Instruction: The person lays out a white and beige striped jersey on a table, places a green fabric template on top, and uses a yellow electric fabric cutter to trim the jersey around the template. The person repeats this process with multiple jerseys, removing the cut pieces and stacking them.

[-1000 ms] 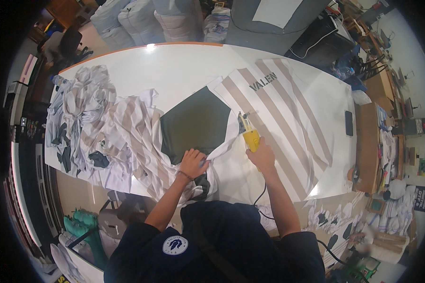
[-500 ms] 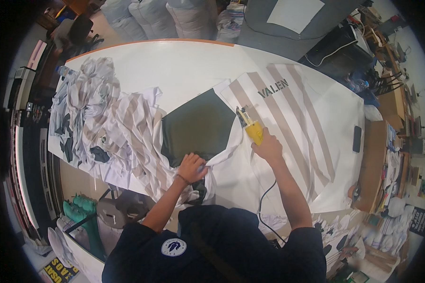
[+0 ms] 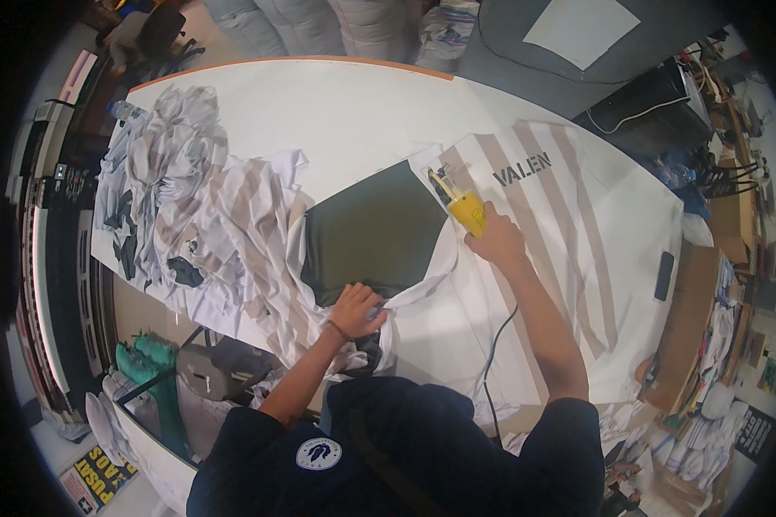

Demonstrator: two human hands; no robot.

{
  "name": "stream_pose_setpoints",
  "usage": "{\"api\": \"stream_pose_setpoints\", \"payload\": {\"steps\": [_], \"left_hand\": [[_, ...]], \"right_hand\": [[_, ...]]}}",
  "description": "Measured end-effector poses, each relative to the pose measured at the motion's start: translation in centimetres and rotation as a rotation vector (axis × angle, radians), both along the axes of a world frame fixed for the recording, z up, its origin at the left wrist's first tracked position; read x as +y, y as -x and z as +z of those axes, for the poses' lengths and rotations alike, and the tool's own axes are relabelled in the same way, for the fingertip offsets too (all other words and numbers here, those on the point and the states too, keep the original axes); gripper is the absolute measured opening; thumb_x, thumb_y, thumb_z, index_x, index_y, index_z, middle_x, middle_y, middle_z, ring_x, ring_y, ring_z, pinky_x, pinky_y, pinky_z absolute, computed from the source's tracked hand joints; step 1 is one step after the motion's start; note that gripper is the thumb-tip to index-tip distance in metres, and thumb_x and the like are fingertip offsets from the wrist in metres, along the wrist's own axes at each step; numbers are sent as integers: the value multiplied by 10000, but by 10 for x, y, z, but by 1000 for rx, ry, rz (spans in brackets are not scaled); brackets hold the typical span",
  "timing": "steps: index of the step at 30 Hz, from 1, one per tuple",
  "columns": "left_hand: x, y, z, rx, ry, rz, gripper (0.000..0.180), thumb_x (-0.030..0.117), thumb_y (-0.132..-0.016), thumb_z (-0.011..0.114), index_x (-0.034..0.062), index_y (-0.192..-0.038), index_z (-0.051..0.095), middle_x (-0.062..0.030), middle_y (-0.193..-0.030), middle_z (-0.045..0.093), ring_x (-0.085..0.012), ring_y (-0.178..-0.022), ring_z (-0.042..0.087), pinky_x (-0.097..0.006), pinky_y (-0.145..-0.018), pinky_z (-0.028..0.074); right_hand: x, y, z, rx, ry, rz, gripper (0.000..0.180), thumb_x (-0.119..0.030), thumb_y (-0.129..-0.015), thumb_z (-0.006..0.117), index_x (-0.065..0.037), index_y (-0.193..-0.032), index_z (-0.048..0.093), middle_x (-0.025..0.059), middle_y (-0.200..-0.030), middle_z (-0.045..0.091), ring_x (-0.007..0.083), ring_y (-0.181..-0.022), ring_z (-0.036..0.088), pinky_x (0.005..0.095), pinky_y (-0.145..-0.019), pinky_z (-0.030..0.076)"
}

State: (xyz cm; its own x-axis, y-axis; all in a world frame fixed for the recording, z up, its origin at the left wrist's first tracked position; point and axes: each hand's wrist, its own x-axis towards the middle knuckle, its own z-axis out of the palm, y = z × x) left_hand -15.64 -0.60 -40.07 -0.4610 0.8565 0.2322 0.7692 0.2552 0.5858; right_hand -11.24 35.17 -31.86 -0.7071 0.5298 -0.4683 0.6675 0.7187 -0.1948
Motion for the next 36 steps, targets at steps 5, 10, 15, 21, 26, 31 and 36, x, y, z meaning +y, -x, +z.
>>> {"api": "stream_pose_setpoints", "payload": {"steps": [5, 10, 15, 21, 26, 31, 36], "left_hand": [[-1, 0, -2, -10, -8, 7, 214, 255, -777, 755, 111, -890, 642, -59, -863, 550, -263, -849, 544, -399, -775, 424], [-1, -1, -2, 9, -9, 7, 215, 257, -778, 758, 113, -885, 639, -60, -861, 549, -259, -844, 545, -395, -767, 422], [0, -2, -1, 27, -6, 8, 213, 259, -779, 759, 119, -874, 629, -60, -859, 549, -258, -845, 546, -395, -773, 422], [0, -4, -2, 36, 9, 4, 205, 260, -787, 759, 127, -863, 622, -54, -863, 559, -266, -856, 548, -403, -780, 419], [9, -15, 4, -24, -15, 118, 233, 260, -772, 779, 120, -888, 635, -58, -884, 572, -274, -891, 555, -421, -793, 416], [69, -41, 28, 6, -151, 74, 397, 281, -786, 789, 90, -1103, 645, -102, -1121, 617, -313, -1055, 567, -438, -883, 427], [168, -88, 13, -36, 99, -137, 749, 442, -856, 747, 46, -1436, 484, -231, -1545, 357, -422, -1385, 382, -554, -1117, 337]], "right_hand": [[1, 34, 2, -13, -29, 30, 842, -397, -753, 757, -91, -1454, 406, 252, -1116, 680, 419, -1033, 700, 516, -882, 567], [-4, 53, 10, -3, -37, 37, 827, -408, -759, 751, -97, -1451, 422, 243, -1130, 681, 408, -1046, 699, 504, -890, 566], [-9, 52, 7, 71, -21, 4, 779, -440, -767, 741, -99, -1412, 467, 245, -1139, 681, 416, -1041, 697, 501, -889, 564], [-18, -7, 1, 364, 148, -153, 619, -408, -760, 786, -66, -1239, 593, 239, -1015, 713, 398, -1027, 700, 500, -860, 554], [-37, -113, 21, 498, 466, -450, 482, -268, -739, 837, -16, -1097, 635, 168, -915, 709, 273, -817, 717, 393, -733, 571], [-56, -247, 30, 641, 647, -774, 443, -182, -753, 829, 20, -1089, 622, 104, -874, 678, 171, -712, 677, 322, -615, 568], [-83, -352, 27, 810, 560, -1081, 467, -174, -771, 816, 32, -1137, 614, 110, -903, 670, 181, -696, 667, 327, -609, 582]]}}
